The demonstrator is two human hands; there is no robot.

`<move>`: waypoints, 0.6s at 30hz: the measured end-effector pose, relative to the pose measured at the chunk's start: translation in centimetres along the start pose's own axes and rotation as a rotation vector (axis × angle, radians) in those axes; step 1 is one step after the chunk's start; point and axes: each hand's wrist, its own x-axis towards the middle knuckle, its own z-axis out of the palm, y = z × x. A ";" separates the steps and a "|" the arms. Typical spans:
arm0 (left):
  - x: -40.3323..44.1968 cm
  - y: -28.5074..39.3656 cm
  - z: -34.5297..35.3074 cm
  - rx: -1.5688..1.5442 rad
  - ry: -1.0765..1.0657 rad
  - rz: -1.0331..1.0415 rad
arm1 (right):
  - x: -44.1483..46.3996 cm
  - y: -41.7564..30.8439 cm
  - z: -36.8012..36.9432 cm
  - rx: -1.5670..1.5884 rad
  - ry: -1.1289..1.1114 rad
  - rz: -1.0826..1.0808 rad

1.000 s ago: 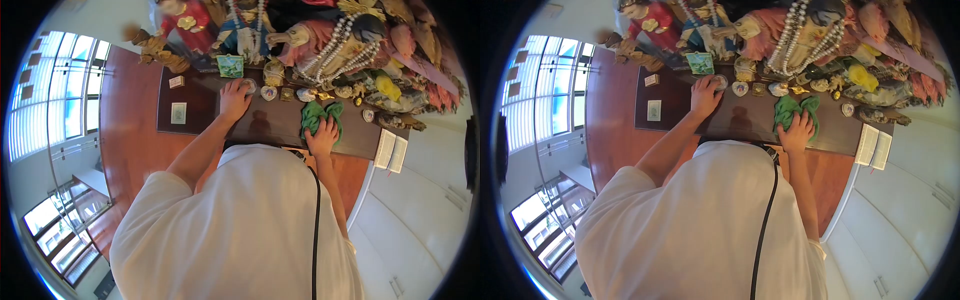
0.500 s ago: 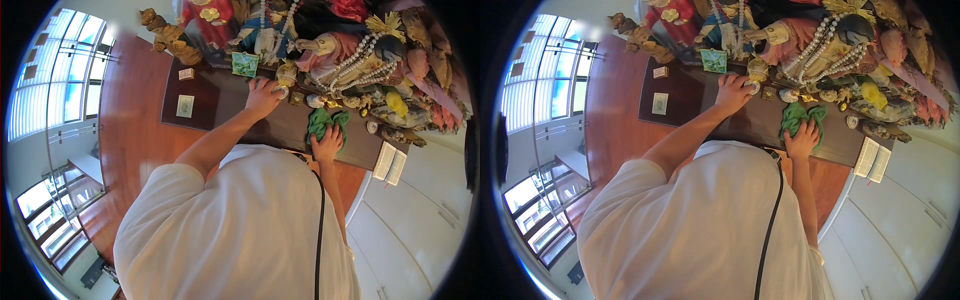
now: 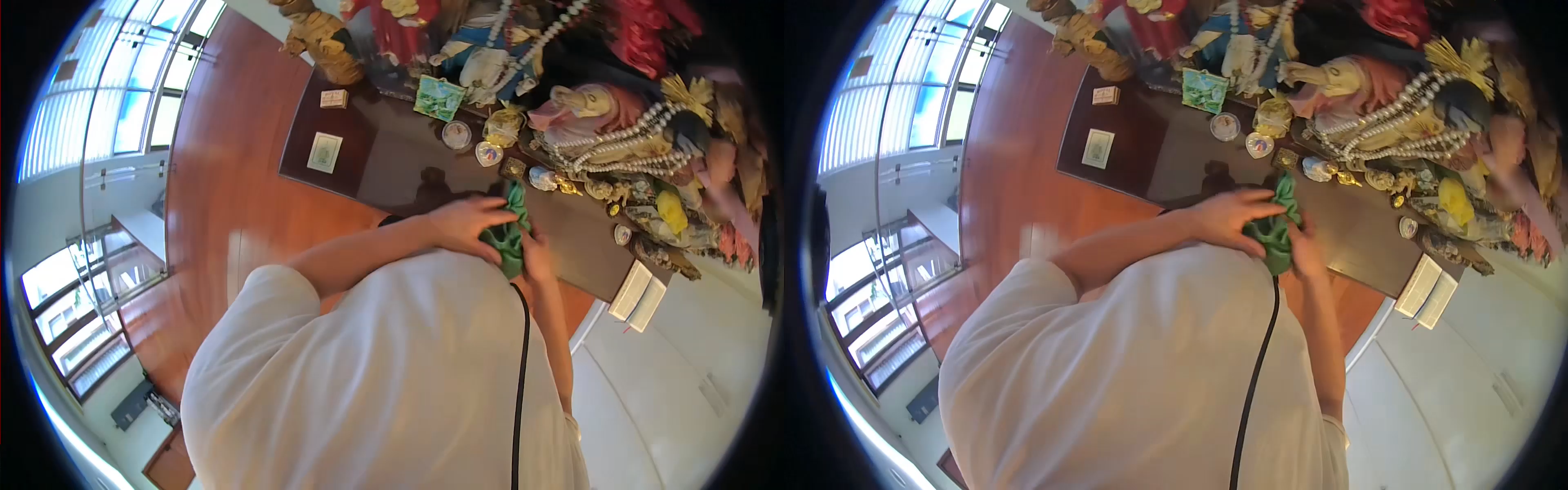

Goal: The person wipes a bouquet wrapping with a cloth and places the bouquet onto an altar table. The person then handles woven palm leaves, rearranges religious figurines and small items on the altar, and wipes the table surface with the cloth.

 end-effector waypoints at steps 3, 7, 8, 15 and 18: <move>0.0 1.7 -0.2 0.073 0.087 -0.091 | 1.1 1.3 1.8 0.675 -0.214 0.110; -3.2 -2.0 -2.7 0.520 -0.202 -0.246 | 2.5 0.2 2.7 -0.043 -0.414 0.032; -4.3 -3.9 -2.8 0.531 -0.099 -0.279 | 2.0 -1.6 2.9 -0.442 -0.432 -0.023; -15.1 -10.4 -12.3 0.717 0.239 -0.679 | 3.4 1.1 2.4 -0.591 -0.640 -0.033; -25.5 -13.0 -17.5 0.860 0.533 -1.026 | 3.5 1.5 1.9 -0.425 -0.606 0.047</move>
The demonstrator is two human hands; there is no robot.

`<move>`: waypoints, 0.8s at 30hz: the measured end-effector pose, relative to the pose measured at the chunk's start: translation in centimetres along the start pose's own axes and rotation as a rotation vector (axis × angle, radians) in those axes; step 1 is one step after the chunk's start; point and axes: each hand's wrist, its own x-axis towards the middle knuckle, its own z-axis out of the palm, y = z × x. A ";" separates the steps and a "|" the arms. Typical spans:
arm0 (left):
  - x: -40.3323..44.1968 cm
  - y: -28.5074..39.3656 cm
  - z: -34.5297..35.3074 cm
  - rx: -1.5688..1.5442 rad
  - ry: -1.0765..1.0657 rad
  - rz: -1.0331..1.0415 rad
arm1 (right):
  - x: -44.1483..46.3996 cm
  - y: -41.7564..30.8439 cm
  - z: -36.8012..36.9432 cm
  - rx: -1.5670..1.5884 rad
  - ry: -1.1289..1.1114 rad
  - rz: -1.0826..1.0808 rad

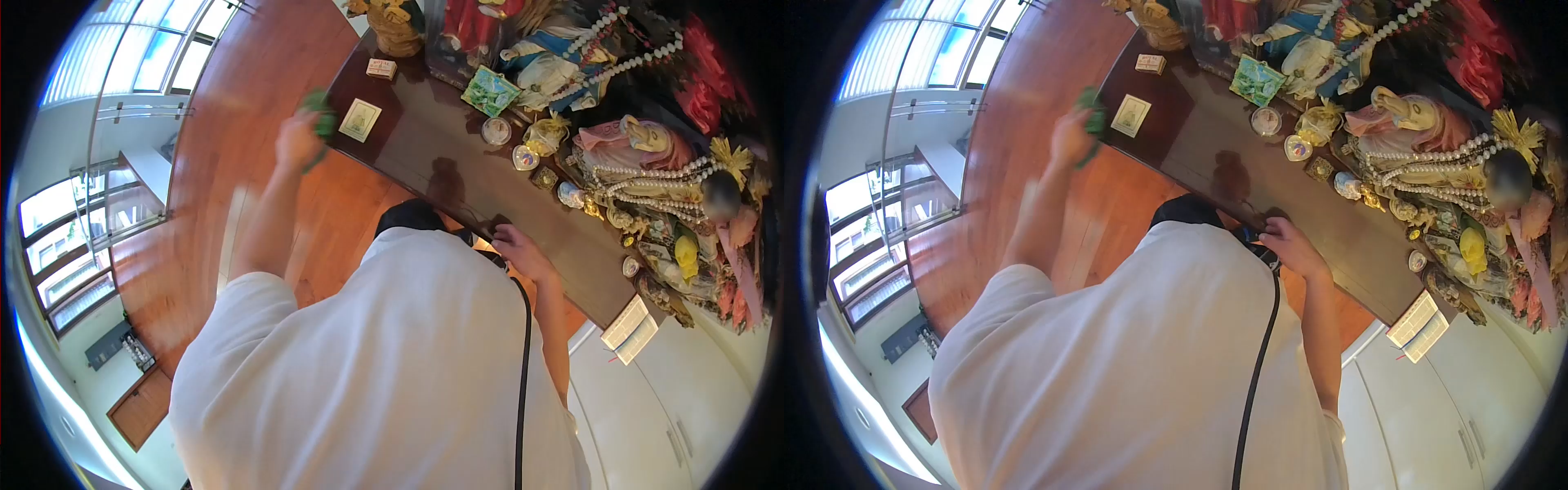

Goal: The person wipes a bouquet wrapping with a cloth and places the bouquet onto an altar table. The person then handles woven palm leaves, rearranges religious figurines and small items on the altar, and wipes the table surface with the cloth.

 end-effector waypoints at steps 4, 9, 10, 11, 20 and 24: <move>-1.7 -10.3 -4.5 -0.018 -0.313 -0.620 | -0.3 1.0 -0.1 0.030 0.071 -0.002; -4.2 4.8 -8.3 -0.592 0.066 -0.226 | 0.0 0.3 0.1 0.003 0.080 -0.008; -5.1 8.1 -6.9 -0.647 -0.024 -0.136 | 0.5 0.3 0.1 -0.032 0.060 0.001; -6.3 11.0 -4.8 -0.497 -0.111 0.131 | 1.0 0.1 0.1 -0.069 0.037 0.009; -5.0 2.2 3.7 -0.329 0.039 0.292 | 1.3 -4.5 0.9 -0.146 0.046 0.022; -0.5 -16.6 0.8 0.024 -0.153 -0.471 | 0.8 -3.0 1.5 -0.250 0.087 0.104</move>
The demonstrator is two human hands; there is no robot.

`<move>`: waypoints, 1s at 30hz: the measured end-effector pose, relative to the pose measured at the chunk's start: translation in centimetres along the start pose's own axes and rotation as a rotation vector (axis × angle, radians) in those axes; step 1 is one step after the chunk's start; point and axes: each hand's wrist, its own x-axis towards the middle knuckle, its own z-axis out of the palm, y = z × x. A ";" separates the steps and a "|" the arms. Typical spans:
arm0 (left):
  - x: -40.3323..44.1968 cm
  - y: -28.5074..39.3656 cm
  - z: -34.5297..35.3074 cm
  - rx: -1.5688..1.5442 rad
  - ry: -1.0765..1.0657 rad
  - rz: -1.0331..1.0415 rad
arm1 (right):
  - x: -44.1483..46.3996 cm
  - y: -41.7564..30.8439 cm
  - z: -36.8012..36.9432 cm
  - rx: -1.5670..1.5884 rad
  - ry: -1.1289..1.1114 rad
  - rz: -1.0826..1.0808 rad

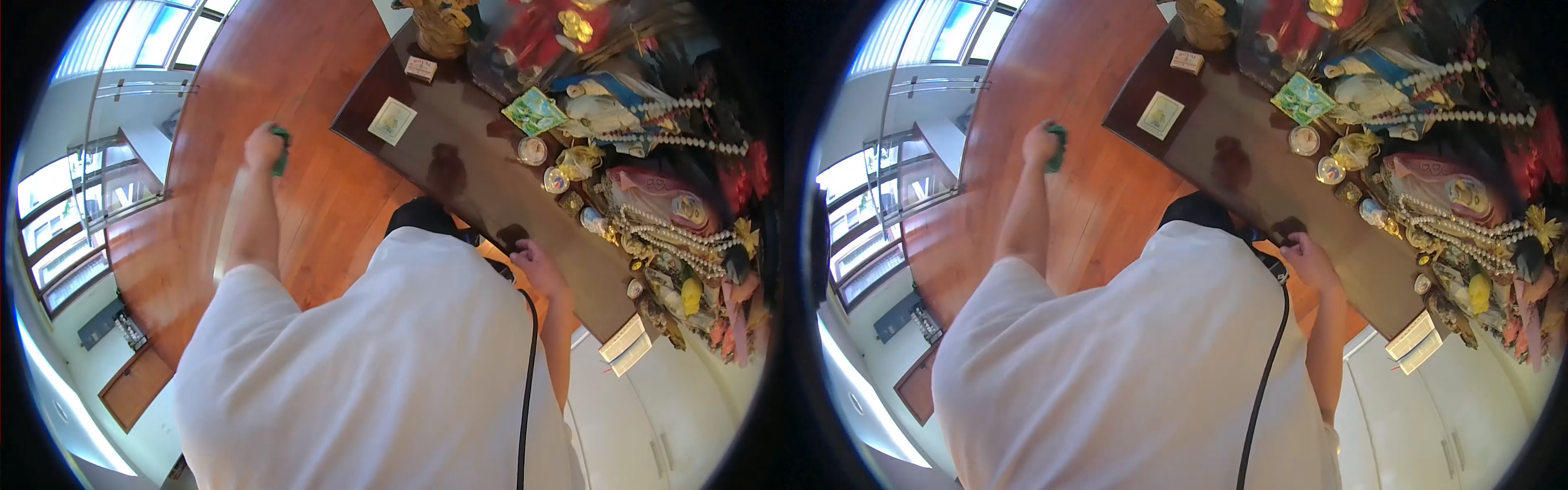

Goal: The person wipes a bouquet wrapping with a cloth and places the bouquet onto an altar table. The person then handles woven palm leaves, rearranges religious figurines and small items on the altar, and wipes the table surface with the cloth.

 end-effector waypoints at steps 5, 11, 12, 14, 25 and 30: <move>4.0 5.6 -5.3 -0.532 0.198 0.225 | -0.2 -0.2 2.4 0.152 0.077 0.018; 4.3 21.3 -3.3 -0.294 0.163 0.679 | -1.0 -3.2 5.3 -0.109 0.110 0.002; 3.0 21.8 -3.4 -0.202 0.121 0.721 | -1.6 -3.1 5.4 -0.121 0.116 -0.006; 0.4 20.7 -3.8 -0.065 0.059 0.791 | -2.7 -2.4 5.9 -0.179 0.131 -0.022; -11.3 2.0 -4.6 -0.168 -0.286 0.427 | -8.3 10.1 17.1 0.273 0.446 0.076; -12.3 12.9 -15.3 -0.603 -0.774 0.675 | -7.2 3.1 16.7 0.508 0.343 -0.193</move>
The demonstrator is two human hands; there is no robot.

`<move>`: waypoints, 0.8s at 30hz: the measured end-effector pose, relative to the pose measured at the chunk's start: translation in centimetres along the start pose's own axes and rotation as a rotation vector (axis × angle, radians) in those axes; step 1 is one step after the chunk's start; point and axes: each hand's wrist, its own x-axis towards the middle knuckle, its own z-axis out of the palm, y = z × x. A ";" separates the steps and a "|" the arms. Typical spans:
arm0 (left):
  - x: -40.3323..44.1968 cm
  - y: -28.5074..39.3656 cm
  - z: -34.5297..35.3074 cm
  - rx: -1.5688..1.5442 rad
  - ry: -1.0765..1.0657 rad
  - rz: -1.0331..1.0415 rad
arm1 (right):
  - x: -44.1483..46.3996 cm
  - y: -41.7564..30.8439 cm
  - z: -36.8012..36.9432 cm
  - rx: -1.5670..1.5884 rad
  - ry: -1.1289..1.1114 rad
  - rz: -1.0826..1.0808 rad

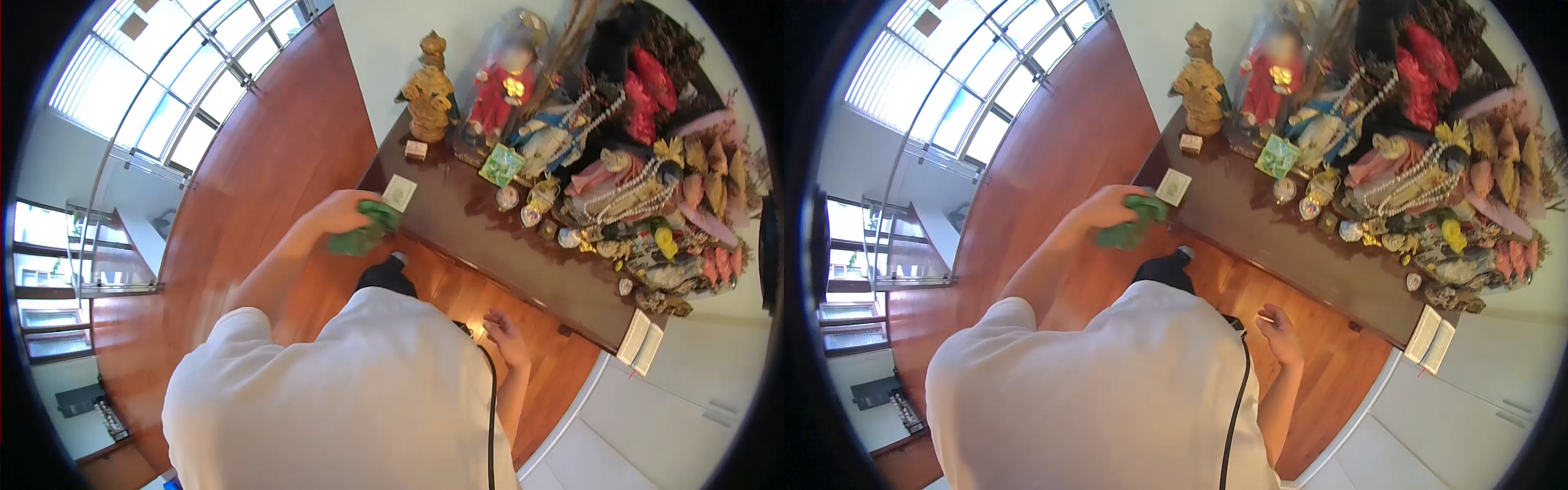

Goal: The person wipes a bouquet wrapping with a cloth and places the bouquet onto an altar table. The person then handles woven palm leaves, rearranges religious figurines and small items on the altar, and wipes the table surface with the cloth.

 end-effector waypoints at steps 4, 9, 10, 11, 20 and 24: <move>3.8 4.1 3.0 0.111 -0.072 0.568 | 3.7 -11.2 6.2 0.486 -0.085 -0.224; 16.5 -2.8 -5.5 0.060 0.045 0.367 | 12.1 -16.7 11.0 0.672 0.149 -0.198; 19.1 -4.6 -7.5 0.016 0.189 0.312 | 13.2 -17.3 12.0 0.674 0.191 -0.208; 21.3 -6.2 -8.9 -0.031 0.329 0.248 | 14.1 -18.0 13.1 0.663 0.206 -0.194; 30.5 -5.8 -10.2 0.150 0.351 0.507 | 18.9 -20.0 18.9 -0.681 0.535 -0.226; 32.2 -5.4 -10.7 0.331 0.219 0.472 | 19.6 -19.6 19.3 -0.778 0.343 -0.148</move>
